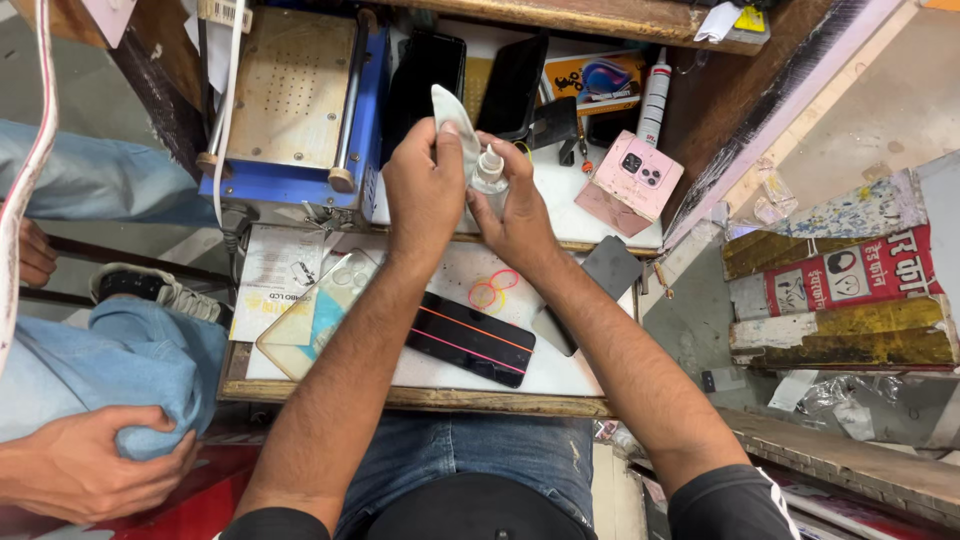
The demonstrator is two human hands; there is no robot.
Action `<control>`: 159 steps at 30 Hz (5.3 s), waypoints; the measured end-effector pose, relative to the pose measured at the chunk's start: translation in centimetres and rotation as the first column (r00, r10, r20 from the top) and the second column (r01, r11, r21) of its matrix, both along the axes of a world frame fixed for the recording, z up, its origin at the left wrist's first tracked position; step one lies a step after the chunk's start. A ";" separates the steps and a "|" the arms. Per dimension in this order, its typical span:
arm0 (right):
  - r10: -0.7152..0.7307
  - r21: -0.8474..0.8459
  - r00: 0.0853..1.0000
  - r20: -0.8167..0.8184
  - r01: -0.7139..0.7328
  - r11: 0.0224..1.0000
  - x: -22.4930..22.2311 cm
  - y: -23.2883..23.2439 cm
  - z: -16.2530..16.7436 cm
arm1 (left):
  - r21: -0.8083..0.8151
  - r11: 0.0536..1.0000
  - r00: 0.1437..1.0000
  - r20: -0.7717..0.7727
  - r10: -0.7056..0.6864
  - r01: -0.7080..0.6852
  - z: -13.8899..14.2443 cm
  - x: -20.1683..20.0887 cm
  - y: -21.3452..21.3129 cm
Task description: The person applies super glue from a tube onto a phone back cover, presses the cover onto the phone body, wipes the phone with a cloth, and wraps rubber bands around the phone to hold it together. Another person briefly helps stretch the rubber bands over the phone.
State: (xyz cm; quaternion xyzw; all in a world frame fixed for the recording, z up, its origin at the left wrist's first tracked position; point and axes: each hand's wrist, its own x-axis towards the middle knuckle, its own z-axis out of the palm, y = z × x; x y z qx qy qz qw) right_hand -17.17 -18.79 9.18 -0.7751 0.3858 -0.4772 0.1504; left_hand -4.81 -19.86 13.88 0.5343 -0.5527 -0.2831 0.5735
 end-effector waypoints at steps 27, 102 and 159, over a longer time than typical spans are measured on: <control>0.094 -0.132 0.995 -0.018 -0.096 0.987 1.3 -1.8 1.7 | -0.041 0.999 1.000 -0.008 0.024 -0.025 -0.2 0.3 0.3; -0.112 0.652 0.894 0.434 -0.225 0.724 -1.2 14.5 -8.4 | -0.139 0.957 0.951 0.217 -0.221 0.254 -6.6 4.5 14.0; -0.033 0.520 0.985 0.168 -0.060 0.852 -2.8 13.4 -7.7 | 0.162 0.722 0.739 -0.179 -0.649 0.673 -7.2 5.3 10.4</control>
